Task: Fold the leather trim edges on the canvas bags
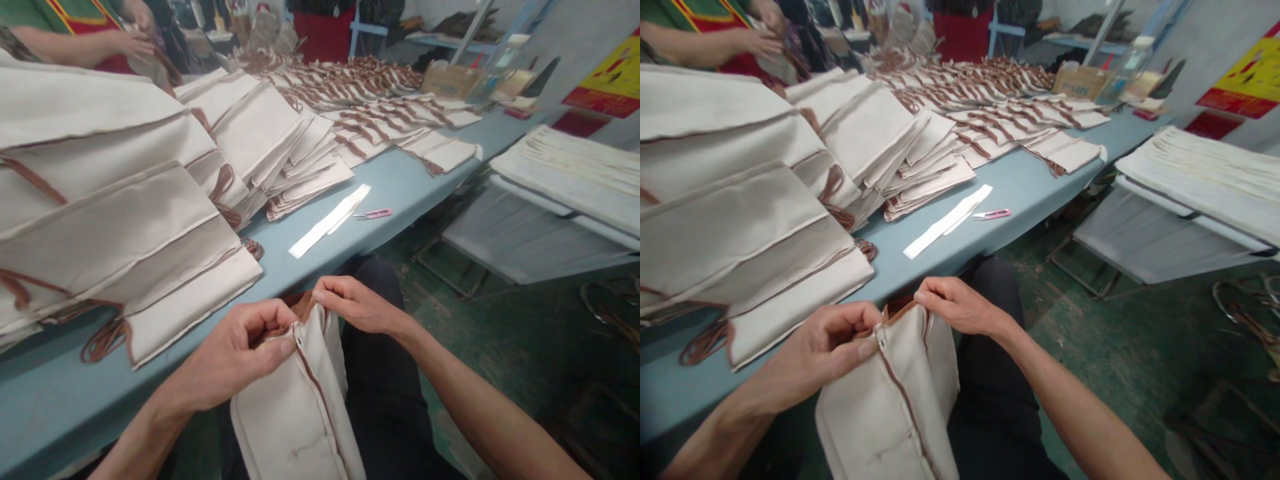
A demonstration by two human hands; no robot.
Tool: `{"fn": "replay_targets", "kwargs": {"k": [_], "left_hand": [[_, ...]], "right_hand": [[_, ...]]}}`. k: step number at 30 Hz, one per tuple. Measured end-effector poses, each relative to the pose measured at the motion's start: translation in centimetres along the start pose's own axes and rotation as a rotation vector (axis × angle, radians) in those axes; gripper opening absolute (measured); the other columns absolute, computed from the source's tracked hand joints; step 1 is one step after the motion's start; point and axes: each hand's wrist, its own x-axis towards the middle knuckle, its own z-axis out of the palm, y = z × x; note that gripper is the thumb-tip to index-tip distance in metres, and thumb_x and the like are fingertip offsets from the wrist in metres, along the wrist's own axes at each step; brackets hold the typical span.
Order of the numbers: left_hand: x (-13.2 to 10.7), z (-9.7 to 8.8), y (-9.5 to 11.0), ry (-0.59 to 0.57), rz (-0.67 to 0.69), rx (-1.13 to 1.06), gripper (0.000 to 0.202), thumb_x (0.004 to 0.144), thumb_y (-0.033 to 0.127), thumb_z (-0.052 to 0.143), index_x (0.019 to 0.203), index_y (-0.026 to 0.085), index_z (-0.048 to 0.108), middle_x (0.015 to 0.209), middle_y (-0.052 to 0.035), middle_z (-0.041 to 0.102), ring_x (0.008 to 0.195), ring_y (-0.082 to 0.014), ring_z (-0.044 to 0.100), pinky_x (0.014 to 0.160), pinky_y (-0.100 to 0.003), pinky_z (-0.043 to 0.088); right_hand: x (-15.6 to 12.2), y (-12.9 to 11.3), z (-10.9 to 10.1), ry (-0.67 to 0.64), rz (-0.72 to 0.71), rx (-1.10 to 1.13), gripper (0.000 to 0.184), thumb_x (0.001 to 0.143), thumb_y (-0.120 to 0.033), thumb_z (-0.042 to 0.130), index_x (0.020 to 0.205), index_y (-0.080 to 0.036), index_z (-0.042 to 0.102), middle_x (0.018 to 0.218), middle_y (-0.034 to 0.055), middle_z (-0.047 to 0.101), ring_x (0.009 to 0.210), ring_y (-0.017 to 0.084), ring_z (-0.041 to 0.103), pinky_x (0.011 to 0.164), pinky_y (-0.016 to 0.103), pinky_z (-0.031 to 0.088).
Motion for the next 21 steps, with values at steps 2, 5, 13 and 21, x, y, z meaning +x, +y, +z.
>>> {"fn": "replay_targets", "kwargs": {"k": [2,5,13,21], "left_hand": [[0.1,0.0,-0.2,0.011,0.013,-0.021,0.025,0.089,0.038,0.070,0.077,0.019,0.060,0.064,0.0086,0.040,0.057,-0.0094,0.031,0.050,-0.022,0.026],[0.0,0.1,-0.3,0.026,0.014,-0.044,0.023,0.087,0.036,0.072,0.076,0.019,0.061,0.062,0.0091,0.039,0.056,-0.0089,0.030,0.050,-0.021,0.025],[-0.7,0.2,-0.6,0.077,-0.067,-0.097,0.032,0.083,0.044,0.081,0.078,0.016,0.066,0.065,0.0049,0.051,0.060,-0.0098,0.038,0.054,-0.020,0.031],[-1.5,0.5,-1.0,0.138,-0.101,-0.194,0.036,0.082,0.047,0.086,0.078,0.016,0.067,0.066,0.0054,0.054,0.058,-0.0084,0.042,0.053,-0.016,0.037]], "right_hand": [[0.0,-0.1,0.1,0.013,-0.015,-0.023,0.045,0.107,-0.056,0.048,0.082,-0.020,0.059,0.074,-0.0008,0.059,0.069,0.016,0.053,0.065,0.028,0.041],[-0.4,-1.3,0.5,0.097,-0.077,-0.080,0.026,0.104,-0.040,0.054,0.091,-0.019,0.064,0.090,0.0040,0.070,0.085,0.019,0.062,0.080,0.032,0.047],[-2.9,-6.6,2.8,0.217,-0.221,-0.105,0.018,0.092,-0.032,0.078,0.088,-0.020,0.065,0.079,-0.0031,0.069,0.066,0.011,0.060,0.065,0.024,0.045],[-3.8,-8.2,3.8,0.165,-0.029,-0.085,0.008,0.095,-0.023,0.071,0.089,-0.019,0.068,0.074,-0.0035,0.069,0.065,0.011,0.061,0.064,0.023,0.044]]}}
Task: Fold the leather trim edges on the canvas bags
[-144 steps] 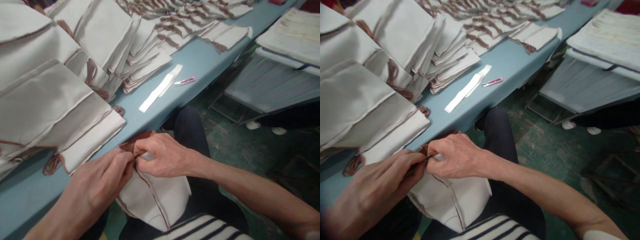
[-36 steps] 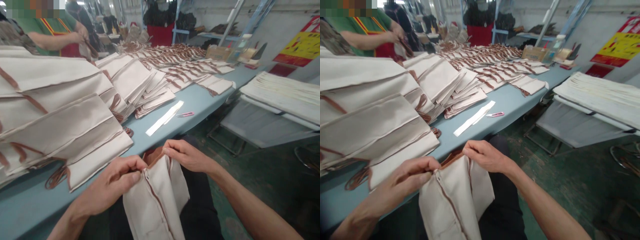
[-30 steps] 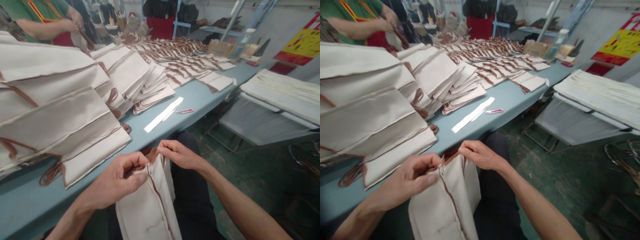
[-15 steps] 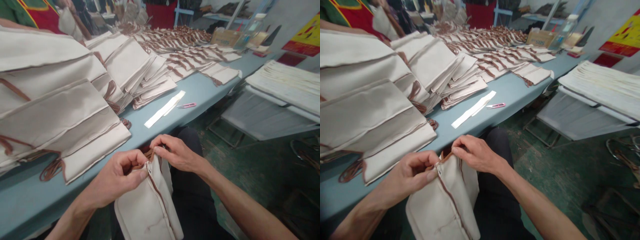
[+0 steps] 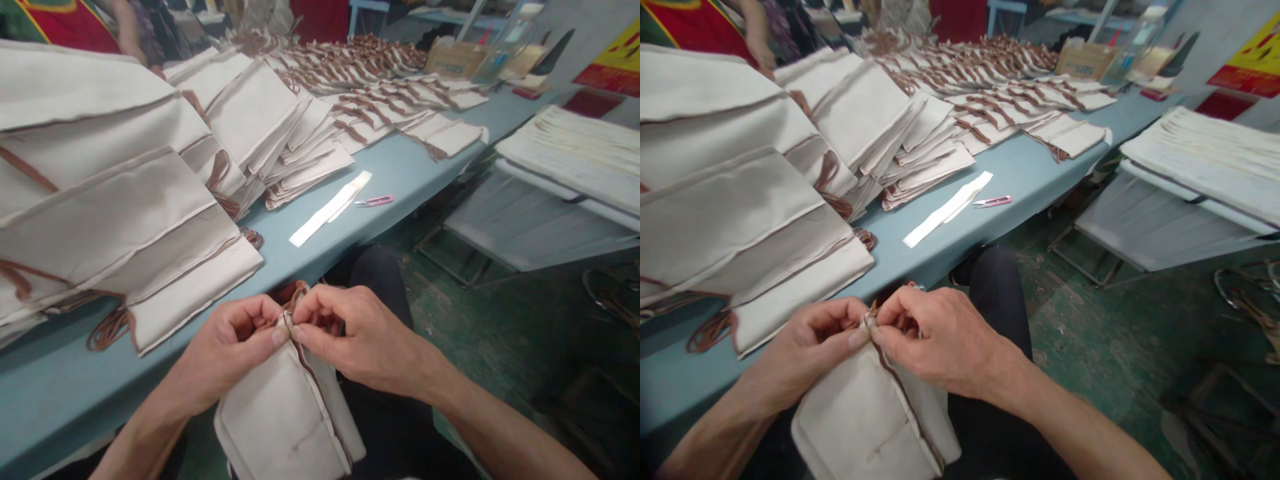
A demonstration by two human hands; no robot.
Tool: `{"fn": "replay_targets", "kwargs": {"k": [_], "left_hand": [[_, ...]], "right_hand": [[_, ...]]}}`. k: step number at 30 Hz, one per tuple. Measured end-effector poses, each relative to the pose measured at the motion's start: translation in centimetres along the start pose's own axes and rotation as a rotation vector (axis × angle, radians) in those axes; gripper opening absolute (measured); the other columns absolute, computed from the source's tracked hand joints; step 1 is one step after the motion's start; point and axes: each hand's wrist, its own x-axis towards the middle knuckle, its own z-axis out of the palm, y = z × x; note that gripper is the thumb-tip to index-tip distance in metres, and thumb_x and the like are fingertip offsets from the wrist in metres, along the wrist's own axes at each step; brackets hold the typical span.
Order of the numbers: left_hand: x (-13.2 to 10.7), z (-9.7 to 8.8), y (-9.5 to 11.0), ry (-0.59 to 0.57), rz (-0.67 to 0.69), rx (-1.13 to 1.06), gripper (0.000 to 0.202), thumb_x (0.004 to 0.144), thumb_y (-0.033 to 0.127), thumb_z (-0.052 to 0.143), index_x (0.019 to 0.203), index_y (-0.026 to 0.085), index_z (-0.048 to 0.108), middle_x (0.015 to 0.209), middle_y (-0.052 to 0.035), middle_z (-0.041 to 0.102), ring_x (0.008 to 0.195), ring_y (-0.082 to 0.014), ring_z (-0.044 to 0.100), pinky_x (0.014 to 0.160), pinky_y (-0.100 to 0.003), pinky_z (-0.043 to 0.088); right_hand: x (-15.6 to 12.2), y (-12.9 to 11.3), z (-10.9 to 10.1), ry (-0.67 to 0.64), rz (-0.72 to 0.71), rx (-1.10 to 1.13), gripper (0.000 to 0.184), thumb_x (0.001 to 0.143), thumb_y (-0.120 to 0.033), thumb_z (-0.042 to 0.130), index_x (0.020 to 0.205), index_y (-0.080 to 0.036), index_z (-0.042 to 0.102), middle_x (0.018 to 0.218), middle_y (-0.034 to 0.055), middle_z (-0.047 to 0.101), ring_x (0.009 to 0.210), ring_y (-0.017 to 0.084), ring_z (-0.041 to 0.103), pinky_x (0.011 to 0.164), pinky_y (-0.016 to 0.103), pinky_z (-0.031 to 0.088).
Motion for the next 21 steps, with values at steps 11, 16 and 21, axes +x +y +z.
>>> {"fn": "replay_targets", "kwargs": {"k": [11,16,21], "left_hand": [[-0.6,0.4,-0.9,0.081,-0.050,-0.081,0.050,0.077,0.058,0.092,0.076,0.016,0.066,0.066,0.0053,0.057,0.055,-0.0068,0.045,0.049,-0.014,0.040],[-1.1,0.2,-1.0,0.042,-0.084,-0.130,0.053,0.077,0.064,0.092,0.078,0.017,0.067,0.067,0.0051,0.059,0.055,-0.0070,0.047,0.049,-0.014,0.042],[-1.4,-0.2,-1.1,0.000,-0.096,-0.158,0.050,0.079,0.062,0.092,0.081,0.017,0.070,0.068,0.0046,0.062,0.056,-0.0071,0.049,0.050,-0.014,0.043]], "right_hand": [[-0.7,-0.7,0.5,-0.011,0.002,-0.165,0.018,0.097,-0.016,0.067,0.081,-0.022,0.061,0.066,-0.0053,0.064,0.059,0.011,0.058,0.060,0.025,0.036],[-0.6,-1.0,0.1,-0.056,-0.055,-0.177,0.019,0.097,-0.012,0.068,0.081,-0.020,0.063,0.068,-0.0054,0.063,0.060,0.010,0.055,0.061,0.025,0.035],[-0.2,-0.7,-0.5,-0.117,-0.066,-0.083,0.021,0.098,-0.010,0.069,0.079,-0.019,0.064,0.067,-0.0072,0.059,0.059,0.008,0.052,0.060,0.023,0.034]]}}
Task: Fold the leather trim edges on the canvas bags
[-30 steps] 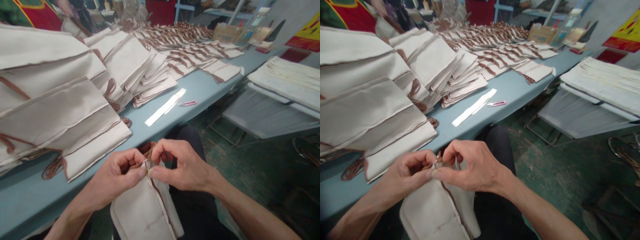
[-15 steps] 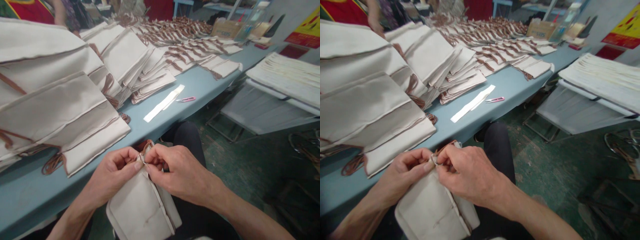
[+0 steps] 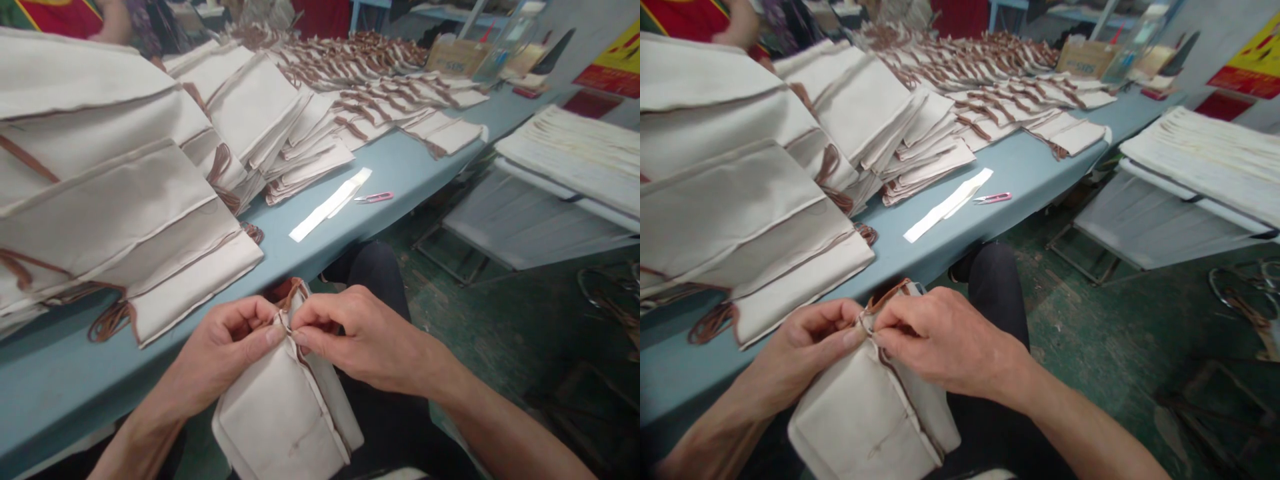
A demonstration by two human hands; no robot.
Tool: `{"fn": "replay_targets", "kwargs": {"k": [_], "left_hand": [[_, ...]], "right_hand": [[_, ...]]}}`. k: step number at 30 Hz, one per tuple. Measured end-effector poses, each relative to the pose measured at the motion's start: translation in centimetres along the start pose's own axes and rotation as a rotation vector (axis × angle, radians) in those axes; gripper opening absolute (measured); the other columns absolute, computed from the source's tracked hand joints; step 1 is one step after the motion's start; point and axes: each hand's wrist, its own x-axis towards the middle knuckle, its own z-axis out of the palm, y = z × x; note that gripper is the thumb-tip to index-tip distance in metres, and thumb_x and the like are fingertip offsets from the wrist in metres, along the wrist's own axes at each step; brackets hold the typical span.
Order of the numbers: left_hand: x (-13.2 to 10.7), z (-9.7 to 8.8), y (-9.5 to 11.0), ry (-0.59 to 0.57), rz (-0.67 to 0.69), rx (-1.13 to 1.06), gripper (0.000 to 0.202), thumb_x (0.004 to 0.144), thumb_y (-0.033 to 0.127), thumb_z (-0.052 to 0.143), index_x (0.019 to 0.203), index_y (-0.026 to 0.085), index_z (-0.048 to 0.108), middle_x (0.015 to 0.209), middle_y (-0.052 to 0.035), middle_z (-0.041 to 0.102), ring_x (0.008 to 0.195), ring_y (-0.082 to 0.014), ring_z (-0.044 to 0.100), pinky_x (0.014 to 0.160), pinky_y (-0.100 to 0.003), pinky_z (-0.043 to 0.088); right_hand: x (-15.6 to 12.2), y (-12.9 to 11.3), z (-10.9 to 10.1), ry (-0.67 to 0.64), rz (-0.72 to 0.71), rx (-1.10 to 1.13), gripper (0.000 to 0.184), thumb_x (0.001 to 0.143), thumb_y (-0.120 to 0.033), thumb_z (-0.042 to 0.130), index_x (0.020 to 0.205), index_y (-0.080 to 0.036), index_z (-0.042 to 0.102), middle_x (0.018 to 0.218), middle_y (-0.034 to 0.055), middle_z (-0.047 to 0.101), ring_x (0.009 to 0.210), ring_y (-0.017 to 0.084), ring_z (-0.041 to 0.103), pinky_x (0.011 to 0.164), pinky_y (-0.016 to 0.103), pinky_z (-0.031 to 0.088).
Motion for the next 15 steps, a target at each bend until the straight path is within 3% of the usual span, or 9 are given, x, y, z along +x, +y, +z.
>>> {"fn": "replay_targets", "kwargs": {"k": [3,9,11,15], "left_hand": [[0.06,-0.10,0.04,-0.008,0.001,0.003,0.050,0.078,0.062,0.092,0.081,0.017,0.071,0.068,0.0039,0.062,0.056,-0.0075,0.050,0.050,-0.014,0.043],[-0.01,-0.08,0.42,0.016,0.017,0.048,0.051,0.079,0.064,0.090,0.081,0.016,0.073,0.069,0.0026,0.064,0.057,-0.0079,0.050,0.050,-0.014,0.043],[-0.06,-0.06,0.56,0.018,0.035,0.079,0.049,0.081,0.063,0.088,0.082,0.017,0.073,0.069,0.0021,0.065,0.058,-0.0084,0.051,0.051,-0.014,0.043],[0.03,-0.06,0.69,0.024,0.058,0.180,0.038,0.088,0.054,0.083,0.083,0.017,0.074,0.069,0.0017,0.065,0.058,-0.0098,0.051,0.051,-0.016,0.043]], "right_hand": [[0.23,0.06,-0.11,-0.008,-0.029,-0.050,0.025,0.099,-0.011,0.069,0.076,-0.019,0.062,0.066,-0.0068,0.059,0.058,0.008,0.051,0.060,0.023,0.033],[0.19,-0.25,0.69,0.049,-0.094,-0.471,0.026,0.105,-0.024,0.057,0.082,-0.018,0.067,0.074,0.0052,0.071,0.066,0.018,0.061,0.061,0.032,0.031],[0.28,-0.14,0.83,0.069,-0.084,-0.440,0.020,0.102,-0.021,0.057,0.083,-0.018,0.065,0.072,0.0038,0.070,0.066,0.017,0.062,0.062,0.031,0.033],[0.85,0.55,0.62,0.028,-0.019,-0.110,0.018,0.090,-0.010,0.062,0.077,-0.021,0.058,0.065,-0.0054,0.059,0.059,0.010,0.052,0.059,0.024,0.035]]}}
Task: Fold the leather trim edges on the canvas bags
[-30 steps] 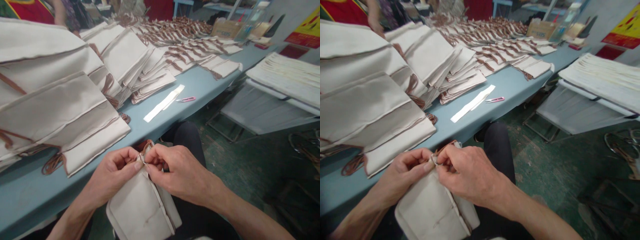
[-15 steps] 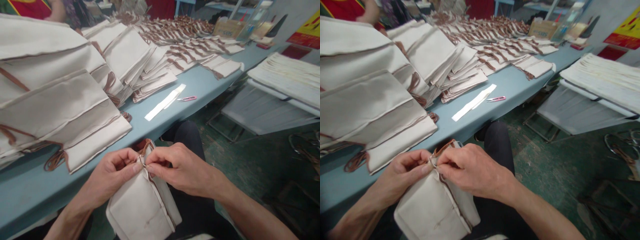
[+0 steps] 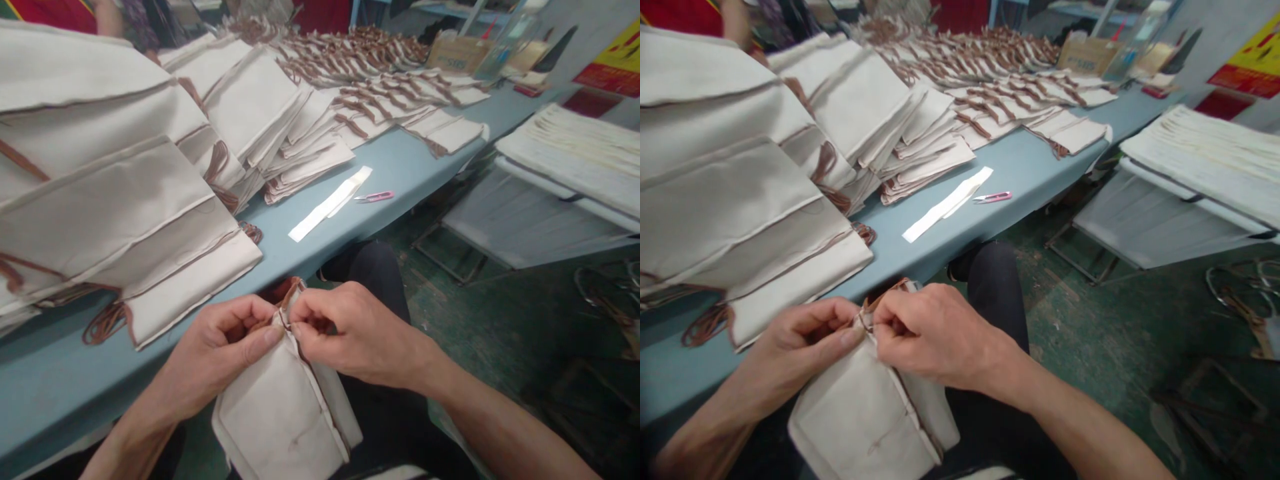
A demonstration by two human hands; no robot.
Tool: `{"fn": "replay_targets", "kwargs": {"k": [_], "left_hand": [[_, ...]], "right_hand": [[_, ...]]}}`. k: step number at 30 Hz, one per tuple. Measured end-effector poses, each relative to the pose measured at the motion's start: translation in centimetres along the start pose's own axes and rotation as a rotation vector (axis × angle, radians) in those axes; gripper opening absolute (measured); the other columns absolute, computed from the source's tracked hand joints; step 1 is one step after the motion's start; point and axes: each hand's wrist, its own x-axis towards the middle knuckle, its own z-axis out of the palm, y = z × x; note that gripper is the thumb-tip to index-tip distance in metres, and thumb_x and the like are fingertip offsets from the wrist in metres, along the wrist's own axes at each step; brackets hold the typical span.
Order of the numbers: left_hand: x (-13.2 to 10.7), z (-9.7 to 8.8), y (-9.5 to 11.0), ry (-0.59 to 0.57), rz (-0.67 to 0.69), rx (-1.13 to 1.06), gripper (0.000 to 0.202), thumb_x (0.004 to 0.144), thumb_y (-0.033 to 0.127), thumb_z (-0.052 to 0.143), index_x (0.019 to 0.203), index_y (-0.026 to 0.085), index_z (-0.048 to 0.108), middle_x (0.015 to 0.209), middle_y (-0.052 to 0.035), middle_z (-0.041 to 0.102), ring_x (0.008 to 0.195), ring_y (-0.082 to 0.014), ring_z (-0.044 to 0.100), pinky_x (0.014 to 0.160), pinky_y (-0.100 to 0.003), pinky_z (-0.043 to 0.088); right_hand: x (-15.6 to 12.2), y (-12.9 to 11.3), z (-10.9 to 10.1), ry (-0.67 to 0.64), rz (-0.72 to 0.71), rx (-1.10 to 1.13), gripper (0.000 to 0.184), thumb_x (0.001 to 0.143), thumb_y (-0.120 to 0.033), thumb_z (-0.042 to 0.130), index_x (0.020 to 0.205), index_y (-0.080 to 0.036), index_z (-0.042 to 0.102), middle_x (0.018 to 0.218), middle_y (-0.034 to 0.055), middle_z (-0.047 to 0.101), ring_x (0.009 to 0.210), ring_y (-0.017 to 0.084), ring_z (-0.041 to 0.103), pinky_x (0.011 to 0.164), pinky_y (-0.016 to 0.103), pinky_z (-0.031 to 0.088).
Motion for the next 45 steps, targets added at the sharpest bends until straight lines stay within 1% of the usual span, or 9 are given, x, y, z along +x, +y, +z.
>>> {"fn": "replay_targets", "kwargs": {"k": [3,7,12,15,18,24,29,36,45], "left_hand": [[0.3,0.0,0.2,0.039,0.097,0.155,0.028,0.090,0.043,0.078,0.080,0.017,0.073,0.065,0.0033,0.060,0.057,-0.0096,0.047,0.049,-0.016,0.037],[0.7,0.0,0.4,0.058,0.166,0.286,0.027,0.091,0.038,0.071,0.072,0.018,0.069,0.059,0.0058,0.050,0.053,-0.0089,0.038,0.045,-0.018,0.029],[0.5,0.4,0.3,-0.018,0.114,0.058,0.033,0.088,0.041,0.077,0.069,0.020,0.060,0.061,0.0066,0.047,0.053,-0.0087,0.037,0.046,-0.018,0.030],[0.6,0.8,0.0,-0.090,0.045,-0.186,0.038,0.087,0.047,0.079,0.070,0.021,0.056,0.061,0.0066,0.050,0.050,-0.0086,0.039,0.046,-0.019,0.034],[0.7,0.9,0.0,-0.060,0.089,-0.070,0.039,0.088,0.046,0.078,0.069,0.020,0.057,0.063,0.0050,0.053,0.054,-0.0096,0.042,0.050,-0.019,0.035],[0.3,-0.3,1.5,-0.021,0.210,0.319,0.032,0.099,0.041,0.064,0.076,0.018,0.070,0.062,0.0047,0.052,0.055,-0.0104,0.042,0.049,-0.020,0.032],[-0.5,-0.4,2.3,-0.012,0.287,0.494,0.032,0.101,0.033,0.059,0.074,0.019,0.067,0.062,0.0061,0.049,0.055,-0.0099,0.042,0.049,-0.020,0.032],[-1.1,0.2,2.1,0.059,0.417,0.641,0.028,0.101,0.024,0.057,0.074,0.021,0.065,0.062,0.0075,0.051,0.054,-0.0096,0.045,0.050,-0.020,0.034],[-1.1,2.0,3.7,0.146,0.617,0.909,0.028,0.095,0.013,0.048,0.072,0.019,0.063,0.057,0.0090,0.049,0.046,-0.0058,0.046,0.046,-0.018,0.032]], "right_hand": [[0.4,0.7,-0.1,-0.026,0.026,0.158,0.019,0.088,-0.009,0.063,0.073,-0.020,0.056,0.063,-0.0073,0.053,0.057,0.008,0.047,0.056,0.021,0.033],[0.5,1.0,-0.2,-0.018,0.022,0.237,0.018,0.090,-0.012,0.061,0.074,-0.019,0.058,0.066,-0.0063,0.056,0.059,0.008,0.049,0.057,0.020,0.035],[0.4,0.7,-0.1,-0.022,-0.008,0.301,0.013,0.087,-0.013,0.060,0.075,-0.019,0.057,0.064,-0.0067,0.054,0.056,0.007,0.047,0.055,0.020,0.034],[0.3,1.2,0.6,-0.097,0.108,0.524,0.009,0.086,-0.017,0.060,0.078,-0.020,0.057,0.065,-0.0053,0.059,0.056,0.009,0.051,0.052,0.020,0.036],[0.1,2.0,1.3,-0.129,0.208,0.702,0.006,0.086,-0.020,0.060,0.080,-0.020,0.058,0.070,-0.0016,0.066,0.061,0.012,0.059,0.056,0.021,0.042],[-0.1,1.2,0.6,0.032,0.020,0.412,0.015,0.092,-0.019,0.066,0.079,-0.020,0.059,0.069,-0.0048,0.061,0.061,0.009,0.055,0.060,0.021,0.042],[-0.1,0.0,0.1,0.106,-0.105,0.265,0.015,0.093,-0.015,0.064,0.080,-0.020,0.058,0.073,-0.0033,0.064,0.063,0.009,0.058,0.063,0.021,0.044],[-0.4,-0.4,-0.3,0.132,-0.067,0.261,0.013,0.094,-0.012,0.068,0.081,-0.017,0.067,0.073,-0.0038,0.069,0.063,0.007,0.060,0.062,0.018,0.044],[-0.7,-1.4,-1.8,0.074,-0.002,0.146,0.015,0.093,-0.007,0.066,0.082,-0.015,0.071,0.070,-0.0043,0.068,0.061,0.007,0.060,0.059,0.019,0.040]]}}
